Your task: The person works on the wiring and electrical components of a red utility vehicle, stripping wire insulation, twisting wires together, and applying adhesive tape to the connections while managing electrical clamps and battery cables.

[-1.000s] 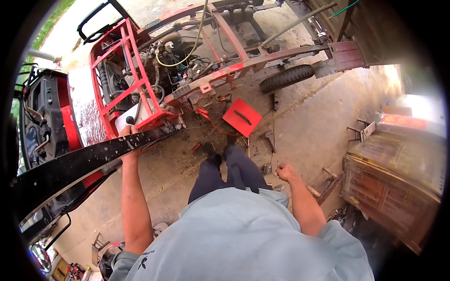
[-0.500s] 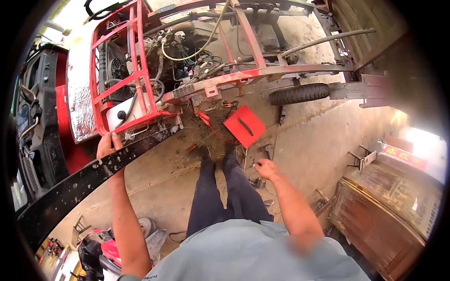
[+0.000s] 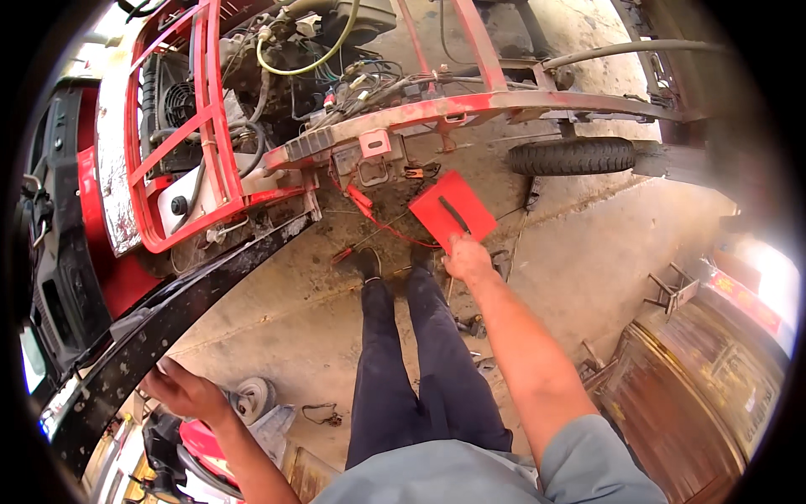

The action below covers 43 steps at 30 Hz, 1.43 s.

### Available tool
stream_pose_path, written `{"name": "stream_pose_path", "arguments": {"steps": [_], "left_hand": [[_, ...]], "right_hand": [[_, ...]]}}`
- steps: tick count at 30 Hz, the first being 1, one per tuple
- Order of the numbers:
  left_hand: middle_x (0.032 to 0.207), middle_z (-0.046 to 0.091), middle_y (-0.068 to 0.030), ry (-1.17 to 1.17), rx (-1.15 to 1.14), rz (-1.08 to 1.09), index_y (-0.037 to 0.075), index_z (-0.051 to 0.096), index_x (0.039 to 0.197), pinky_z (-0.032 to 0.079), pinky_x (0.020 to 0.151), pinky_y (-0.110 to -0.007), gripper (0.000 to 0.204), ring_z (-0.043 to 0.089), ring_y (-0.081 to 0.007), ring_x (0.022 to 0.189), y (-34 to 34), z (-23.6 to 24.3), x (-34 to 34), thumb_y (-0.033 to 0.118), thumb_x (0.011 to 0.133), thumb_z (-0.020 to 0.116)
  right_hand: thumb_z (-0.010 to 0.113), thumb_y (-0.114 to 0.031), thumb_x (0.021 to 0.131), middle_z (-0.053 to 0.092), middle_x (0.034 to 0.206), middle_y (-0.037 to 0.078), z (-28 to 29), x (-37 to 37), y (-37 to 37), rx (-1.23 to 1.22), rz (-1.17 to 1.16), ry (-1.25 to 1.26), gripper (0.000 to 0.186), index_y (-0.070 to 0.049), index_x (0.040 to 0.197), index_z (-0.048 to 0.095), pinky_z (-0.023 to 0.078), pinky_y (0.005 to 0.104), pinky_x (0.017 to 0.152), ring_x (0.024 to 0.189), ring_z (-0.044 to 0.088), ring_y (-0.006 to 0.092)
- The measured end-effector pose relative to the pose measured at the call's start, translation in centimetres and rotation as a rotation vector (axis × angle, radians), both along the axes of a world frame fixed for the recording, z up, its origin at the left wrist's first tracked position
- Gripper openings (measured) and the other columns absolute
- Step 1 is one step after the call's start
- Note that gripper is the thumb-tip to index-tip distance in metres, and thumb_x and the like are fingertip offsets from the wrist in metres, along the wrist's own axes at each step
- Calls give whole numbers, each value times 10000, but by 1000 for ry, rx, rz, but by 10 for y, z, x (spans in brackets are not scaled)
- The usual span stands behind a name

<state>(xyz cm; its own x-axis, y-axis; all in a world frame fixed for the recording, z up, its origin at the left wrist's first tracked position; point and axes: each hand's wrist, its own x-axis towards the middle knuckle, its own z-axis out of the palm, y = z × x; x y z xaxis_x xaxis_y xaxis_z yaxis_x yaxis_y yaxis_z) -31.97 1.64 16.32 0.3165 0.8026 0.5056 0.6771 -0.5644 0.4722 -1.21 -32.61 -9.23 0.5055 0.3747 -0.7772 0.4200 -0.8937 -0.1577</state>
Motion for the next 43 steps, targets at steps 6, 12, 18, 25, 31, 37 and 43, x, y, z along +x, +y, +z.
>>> {"name": "stream_pose_path", "arguments": {"steps": [6,12,18,25,31,37,43], "left_hand": [[1047,660,-160,275,-795,-339,-19,661,1113,508,907,-380,171,641,-318,1005,-141,-111,42,96,1008,591],[1163,664,-176,200,-1054,127,-111,552,1286,498,909,-346,813,635,-201,993,-99,-341,167,613,944,686],[925,698,-171,111,-1654,196,-80,605,1177,573,721,-455,491,696,-296,754,-69,-403,240,326,938,742],[831,638,-93,-86,-1490,68,-1,585,1103,510,641,-328,293,609,-184,675,-123,-381,219,216,948,707],[848,575,-3,-202,-1813,-202,75,549,1045,468,750,-282,235,546,-105,766,-226,-341,203,188,959,736],[830,605,-54,-296,-2379,-226,84,565,1036,522,823,-405,188,600,-186,773,-279,-370,217,250,1010,648],[927,610,-130,-664,-2521,-175,68,577,1094,459,956,-475,363,578,-281,939,-276,-384,220,426,1037,554]], "right_hand": [[840,-218,810,526,1414,201,-57,76,59,312,91,-346,763,-76,1464,473,523,477,1051,1313,534,376],[795,-186,821,572,1338,183,-115,95,102,438,268,-463,671,-32,1408,509,546,473,989,1248,572,361],[651,-121,867,663,1081,146,-167,105,91,497,357,-524,217,-41,1067,625,572,453,882,1067,640,340],[724,-295,880,700,1046,206,-147,129,42,516,197,-320,348,-14,1070,645,555,463,887,1013,661,411],[696,-439,966,707,977,67,-145,74,-81,619,-870,258,475,-4,1158,669,518,339,830,879,642,178],[685,-319,956,713,1034,35,-228,10,-158,562,-1401,258,321,-66,1154,697,510,323,863,938,655,162],[719,-397,904,665,1301,256,-328,35,-118,512,-449,-80,579,-41,1347,609,456,448,1104,1285,620,327]]}}
